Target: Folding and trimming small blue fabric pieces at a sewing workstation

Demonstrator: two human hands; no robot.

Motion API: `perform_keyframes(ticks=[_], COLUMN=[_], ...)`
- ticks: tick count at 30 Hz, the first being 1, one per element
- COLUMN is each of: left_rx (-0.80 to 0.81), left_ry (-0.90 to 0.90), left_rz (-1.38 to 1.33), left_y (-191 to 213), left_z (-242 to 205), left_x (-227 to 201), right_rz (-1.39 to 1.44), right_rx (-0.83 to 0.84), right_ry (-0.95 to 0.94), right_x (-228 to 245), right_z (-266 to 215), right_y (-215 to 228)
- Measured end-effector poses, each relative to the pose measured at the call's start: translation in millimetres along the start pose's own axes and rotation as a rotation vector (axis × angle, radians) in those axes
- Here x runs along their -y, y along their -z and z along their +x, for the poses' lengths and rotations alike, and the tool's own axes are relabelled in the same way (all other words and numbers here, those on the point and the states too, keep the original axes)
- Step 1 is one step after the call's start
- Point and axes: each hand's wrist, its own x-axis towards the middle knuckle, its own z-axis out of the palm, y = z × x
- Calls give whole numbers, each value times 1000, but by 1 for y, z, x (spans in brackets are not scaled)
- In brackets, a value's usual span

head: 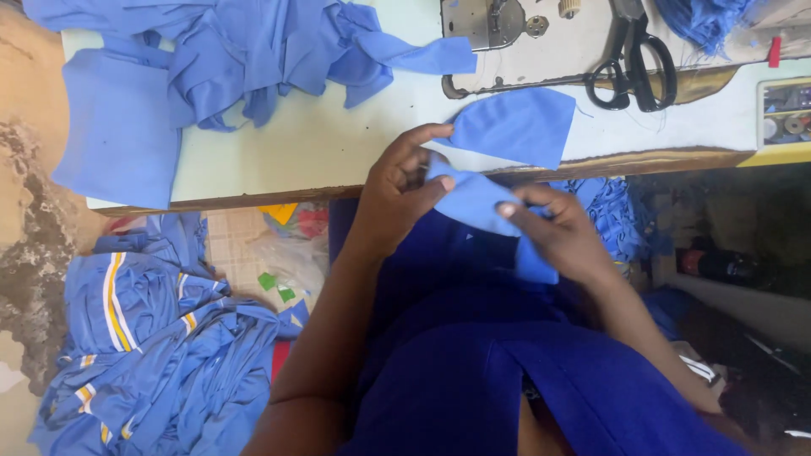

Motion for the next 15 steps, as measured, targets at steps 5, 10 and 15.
perform_keyframes(ticks=[5,10,15], left_rx=[-42,-31,-225], left_ry=[127,201,-182], left_rz=[41,255,889], left_y=[-14,-28,-21], left_z=[2,23,56], left_x=[1,-29,7], right_rz=[-77,-230,-465], right_rx=[-113,-198,-239], right_ry=[-39,-108,2], right_x=[1,35,39], right_z=[3,23,71], right_y=[33,52,60])
